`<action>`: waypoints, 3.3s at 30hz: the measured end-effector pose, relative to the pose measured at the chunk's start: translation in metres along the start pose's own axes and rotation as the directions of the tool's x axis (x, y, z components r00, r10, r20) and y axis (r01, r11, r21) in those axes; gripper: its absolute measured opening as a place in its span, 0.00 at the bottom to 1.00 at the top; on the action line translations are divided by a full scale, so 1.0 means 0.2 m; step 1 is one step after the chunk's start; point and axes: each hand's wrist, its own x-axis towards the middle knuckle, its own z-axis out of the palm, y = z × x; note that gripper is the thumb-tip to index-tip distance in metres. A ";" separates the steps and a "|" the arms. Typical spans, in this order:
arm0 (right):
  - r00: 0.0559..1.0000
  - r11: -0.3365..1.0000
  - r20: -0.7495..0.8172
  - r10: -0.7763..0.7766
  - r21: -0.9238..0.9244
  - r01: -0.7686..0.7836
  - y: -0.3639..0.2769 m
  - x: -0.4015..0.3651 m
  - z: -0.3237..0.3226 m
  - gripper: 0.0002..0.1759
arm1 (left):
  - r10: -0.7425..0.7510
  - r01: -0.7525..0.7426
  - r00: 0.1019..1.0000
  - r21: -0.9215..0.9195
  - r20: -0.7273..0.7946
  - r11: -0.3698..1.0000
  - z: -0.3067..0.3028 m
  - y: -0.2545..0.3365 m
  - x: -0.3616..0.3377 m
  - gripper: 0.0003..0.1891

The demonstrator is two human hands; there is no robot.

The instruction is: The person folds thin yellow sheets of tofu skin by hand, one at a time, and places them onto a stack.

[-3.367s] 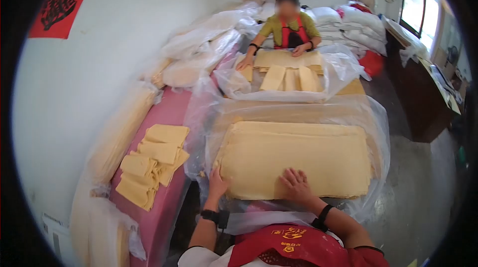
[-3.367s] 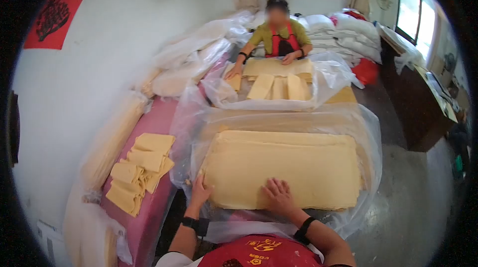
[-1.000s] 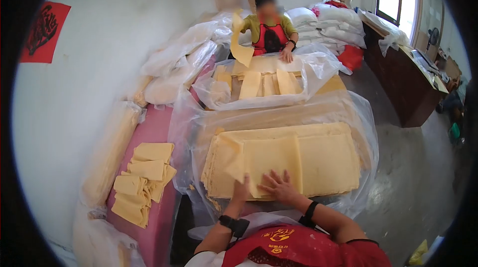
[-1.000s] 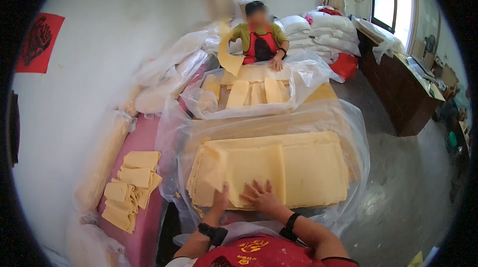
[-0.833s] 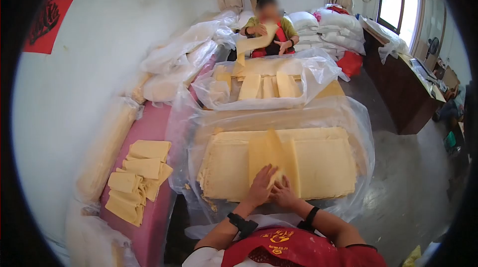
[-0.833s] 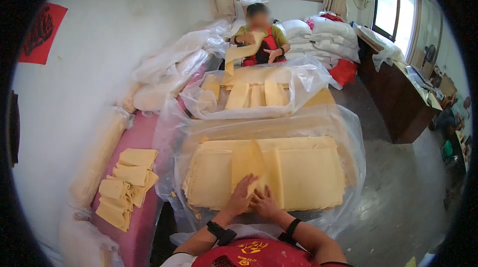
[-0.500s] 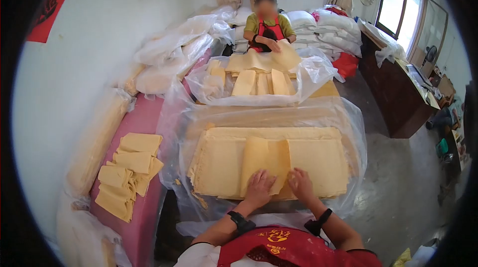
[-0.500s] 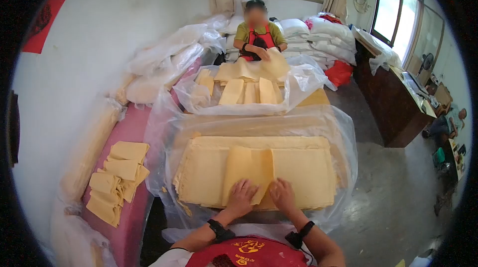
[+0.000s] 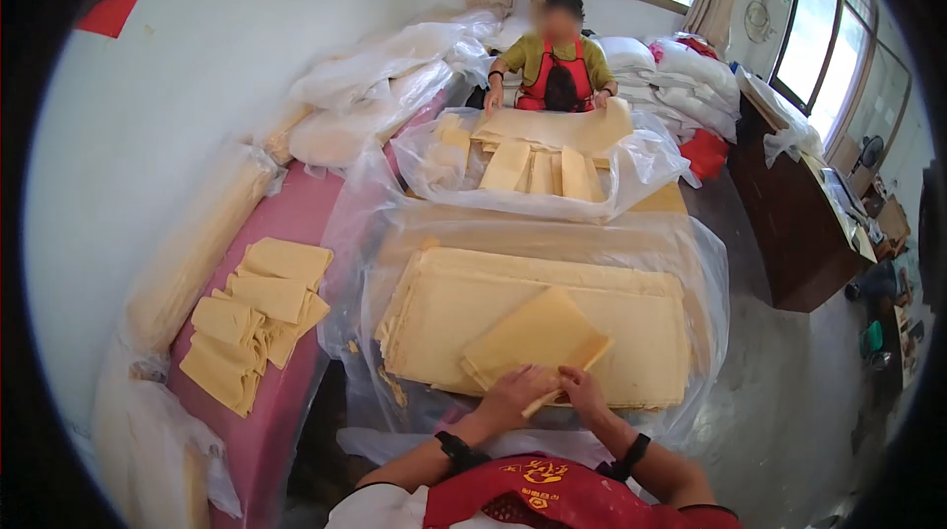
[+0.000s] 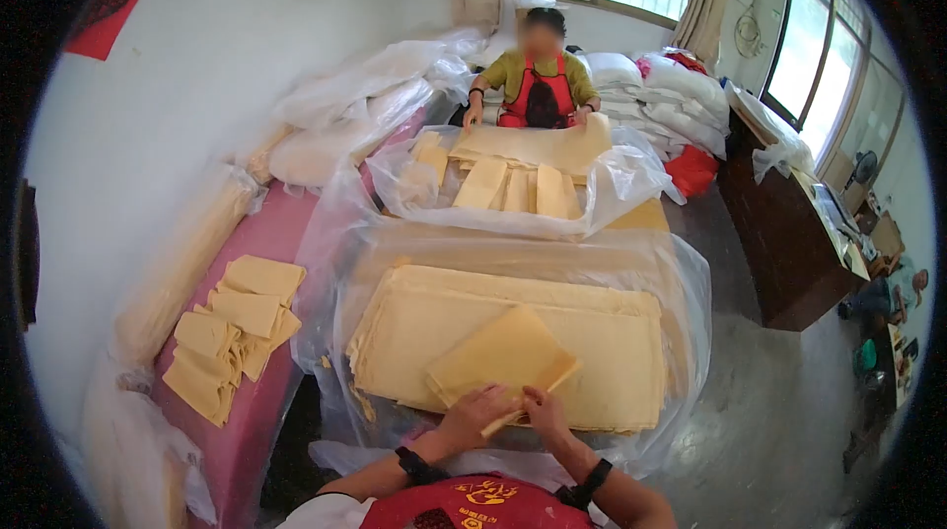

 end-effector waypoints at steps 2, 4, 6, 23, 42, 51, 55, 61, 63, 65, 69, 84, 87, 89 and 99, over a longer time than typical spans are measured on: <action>0.997 0.987 0.079 -0.005 0.160 -0.008 -0.09 -0.07 0.02 0.23 | 0.053 -0.055 0.997 -0.042 -0.060 0.998 0.05 -0.04 -0.09 0.31; 0.989 0.946 0.145 -0.037 0.324 -0.012 -0.24 -0.10 0.02 0.25 | -0.515 0.394 0.849 -0.793 0.121 0.463 0.02 -0.08 -0.11 0.23; 0.925 0.920 0.122 -0.360 -0.116 0.373 -0.37 -0.09 0.03 0.32 | -0.663 0.500 0.709 -0.834 0.238 0.235 0.05 -0.18 -0.13 0.20; 0.773 0.297 0.215 -0.596 -0.836 0.461 -0.13 0.45 0.07 0.33 | -0.609 0.606 0.770 -0.078 -0.189 0.791 -0.02 -0.37 0.00 0.10; 0.784 0.378 0.070 -0.617 -0.847 0.374 0.02 0.34 -0.09 0.31 | -0.773 0.376 0.458 -0.692 -0.439 0.616 -0.82 -0.73 -0.52 0.13; 0.757 0.353 0.079 -0.648 -0.850 0.391 0.05 0.28 0.01 0.31 | -0.718 0.834 0.128 -0.318 -0.684 0.451 -0.71 -0.91 -0.81 0.20; 0.713 0.264 0.234 -0.661 -0.817 0.513 0.00 0.15 0.15 0.33 | -0.851 0.824 0.447 -0.242 -0.277 0.512 -0.28 -0.69 -0.63 0.21; 0.674 0.253 0.301 -0.674 -0.764 0.594 -0.02 0.08 0.20 0.36 | -0.925 0.918 0.260 -0.225 -0.276 0.325 -0.25 -0.79 -0.60 0.19; 0.671 0.277 0.286 -0.684 -0.750 0.601 -0.03 0.07 0.21 0.37 | -0.975 0.916 0.206 -0.336 -0.079 0.221 -0.31 -0.81 -0.59 0.18; 0.671 0.275 0.275 -0.689 -0.757 0.592 -0.03 0.07 0.22 0.36 | -0.969 0.932 0.228 -0.266 -0.091 0.244 -0.33 -0.81 -0.58 0.18; 0.682 0.266 0.297 -0.668 -0.762 0.591 -0.07 0.05 0.21 0.36 | -0.965 0.944 0.241 -0.206 -0.109 0.259 -0.38 -0.76 -0.55 0.16; 0.675 0.265 0.596 -0.434 -0.632 0.728 -0.53 0.18 0.80 0.25 | -0.931 0.615 0.276 -0.789 0.238 -0.019 -0.54 -0.70 -0.52 0.12; 0.728 0.342 0.531 -0.435 -0.650 0.678 -0.52 0.21 0.89 0.26 | -0.864 0.320 0.448 -0.944 0.230 -0.085 -0.48 -0.64 -0.41 0.12; 0.817 0.609 0.357 -0.452 -0.546 0.576 -0.41 0.37 0.91 0.23 | -0.865 0.239 0.469 -0.968 0.179 -0.071 -0.46 -0.55 -0.33 0.13; 0.956 0.792 -0.042 -0.292 0.550 0.266 -0.07 0.21 0.06 0.11 | -0.874 0.681 0.485 -0.640 0.029 0.357 -0.19 -0.54 -0.27 0.26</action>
